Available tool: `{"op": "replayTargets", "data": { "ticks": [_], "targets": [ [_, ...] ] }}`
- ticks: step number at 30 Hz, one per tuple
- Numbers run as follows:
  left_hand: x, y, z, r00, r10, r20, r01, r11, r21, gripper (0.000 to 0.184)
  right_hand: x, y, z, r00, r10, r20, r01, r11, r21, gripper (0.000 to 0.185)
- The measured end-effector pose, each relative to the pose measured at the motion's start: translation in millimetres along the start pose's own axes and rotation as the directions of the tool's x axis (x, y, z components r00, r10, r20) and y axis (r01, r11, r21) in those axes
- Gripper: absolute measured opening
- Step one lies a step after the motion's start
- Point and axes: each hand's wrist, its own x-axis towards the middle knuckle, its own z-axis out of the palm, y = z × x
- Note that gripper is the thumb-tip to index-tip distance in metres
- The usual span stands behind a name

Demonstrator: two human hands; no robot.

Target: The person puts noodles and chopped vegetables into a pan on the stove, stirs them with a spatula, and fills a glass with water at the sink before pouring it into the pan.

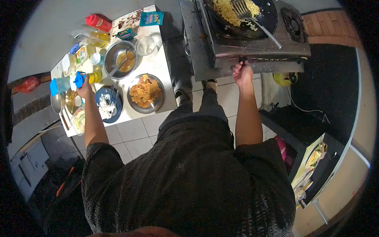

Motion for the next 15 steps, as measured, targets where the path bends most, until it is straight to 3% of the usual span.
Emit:
{"op": "replayTargets", "data": {
  "ticks": [3, 7, 9, 11, 13, 15],
  "targets": [
    [2, -4, -2, 0.999, -0.016, 0.042, 0.015, 1.000, 0.005, 0.041, 1, 1, 4, 1.000, 0.012, 0.007, -0.013, 0.991, 0.135, 0.028],
    [5, -2, -4, 0.992, -0.019, 0.124, 0.014, 0.999, 0.035, 0.042, 2, 2, -1, 0.999, -0.020, 0.031, 0.019, 0.999, 0.049, 0.026],
    [3, 4, -6, 0.988, -0.022, 0.152, 0.013, 0.998, 0.061, 0.043, 3, 2, -2, 1.000, -0.017, -0.020, 0.015, 0.996, -0.084, 0.028],
    [-3, 15, -8, 0.995, 0.011, 0.103, -0.050, 0.921, 0.387, 0.042, 6, 4, -5, 1.000, -0.026, -0.010, 0.024, 0.990, -0.141, 0.028],
    [3, -1, -12, 0.988, 0.004, 0.155, -0.054, 0.946, 0.319, 0.049, 5, -4, -15, 0.999, -0.036, -0.005, 0.034, 0.980, -0.197, 0.029],
    [1, -7, -18, 0.969, 0.046, 0.244, -0.104, 0.967, 0.232, 0.053, -5, -27, -27, 0.961, 0.275, 0.038, -0.210, 0.809, -0.549, 0.036]
  ]
}}
